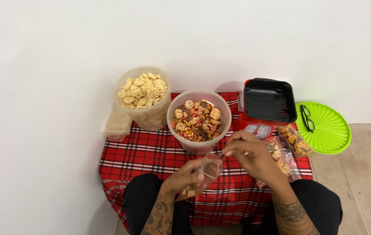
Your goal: Portioning snacks from a large container into small plastic bags using a spoon and weighing them.
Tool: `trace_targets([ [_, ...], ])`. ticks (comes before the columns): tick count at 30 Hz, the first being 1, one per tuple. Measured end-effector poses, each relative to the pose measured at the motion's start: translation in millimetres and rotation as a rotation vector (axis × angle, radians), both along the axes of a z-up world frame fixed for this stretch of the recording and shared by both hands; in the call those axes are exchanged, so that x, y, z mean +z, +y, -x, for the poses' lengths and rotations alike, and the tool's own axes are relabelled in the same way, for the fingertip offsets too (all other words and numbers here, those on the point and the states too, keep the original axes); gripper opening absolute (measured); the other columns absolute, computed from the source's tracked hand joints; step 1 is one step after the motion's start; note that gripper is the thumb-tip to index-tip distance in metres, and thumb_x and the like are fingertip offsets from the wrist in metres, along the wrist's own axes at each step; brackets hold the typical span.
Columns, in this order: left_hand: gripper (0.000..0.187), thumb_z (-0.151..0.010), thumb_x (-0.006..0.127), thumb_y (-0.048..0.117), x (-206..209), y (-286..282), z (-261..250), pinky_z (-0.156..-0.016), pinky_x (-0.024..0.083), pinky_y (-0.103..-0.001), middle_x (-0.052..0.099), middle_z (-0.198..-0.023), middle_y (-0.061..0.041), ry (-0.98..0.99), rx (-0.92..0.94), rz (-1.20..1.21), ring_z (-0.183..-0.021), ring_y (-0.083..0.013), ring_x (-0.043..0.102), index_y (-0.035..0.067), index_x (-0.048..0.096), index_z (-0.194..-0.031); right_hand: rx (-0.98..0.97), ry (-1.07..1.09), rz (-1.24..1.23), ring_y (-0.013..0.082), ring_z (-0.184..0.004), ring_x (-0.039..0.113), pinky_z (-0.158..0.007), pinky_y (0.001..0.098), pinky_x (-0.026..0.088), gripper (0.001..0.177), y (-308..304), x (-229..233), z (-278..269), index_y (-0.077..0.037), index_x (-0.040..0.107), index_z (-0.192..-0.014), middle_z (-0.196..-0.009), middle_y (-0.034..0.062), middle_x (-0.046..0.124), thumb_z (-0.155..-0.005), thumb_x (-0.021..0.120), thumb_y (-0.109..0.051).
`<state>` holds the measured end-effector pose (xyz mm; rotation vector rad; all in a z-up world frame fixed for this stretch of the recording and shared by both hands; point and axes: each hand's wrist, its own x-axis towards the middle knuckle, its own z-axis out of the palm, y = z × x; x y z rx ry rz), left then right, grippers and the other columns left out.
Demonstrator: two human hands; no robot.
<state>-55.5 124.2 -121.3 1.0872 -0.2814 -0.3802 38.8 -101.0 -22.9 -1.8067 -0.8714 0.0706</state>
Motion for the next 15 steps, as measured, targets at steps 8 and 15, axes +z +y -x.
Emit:
trace_targets([
  [8, 0.084, -0.087, 0.075, 0.042, 25, -5, 8, -0.032, 0.042, -0.018, 0.064, -0.106, -0.021, 0.237, -0.016, 0.443, -0.051, -0.0093, 0.057, -0.014, 0.041, -0.140, 0.059, 0.021, 0.034, 0.0109, -0.062, 0.072, -0.055, 0.0244, 0.054, 0.013, 12, -11, 1, -0.006, 0.078, -0.096, -0.086, 0.0024, 0.083, -0.086, 0.071, -0.005],
  [15, 0.149, -0.051, 0.097, 0.057, 25, 0, 3, -0.057, 0.058, -0.016, 0.053, -0.141, -0.032, 0.076, -0.180, 0.384, -0.114, -0.0230, 0.066, 0.000, 0.018, -0.164, -0.024, -0.034, -0.057, 0.0064, -0.047, 0.046, -0.044, 0.0215, 0.033, 0.013, 6, -11, 3, -0.010, 0.078, -0.090, -0.073, -0.0008, 0.077, -0.082, 0.072, -0.002],
])
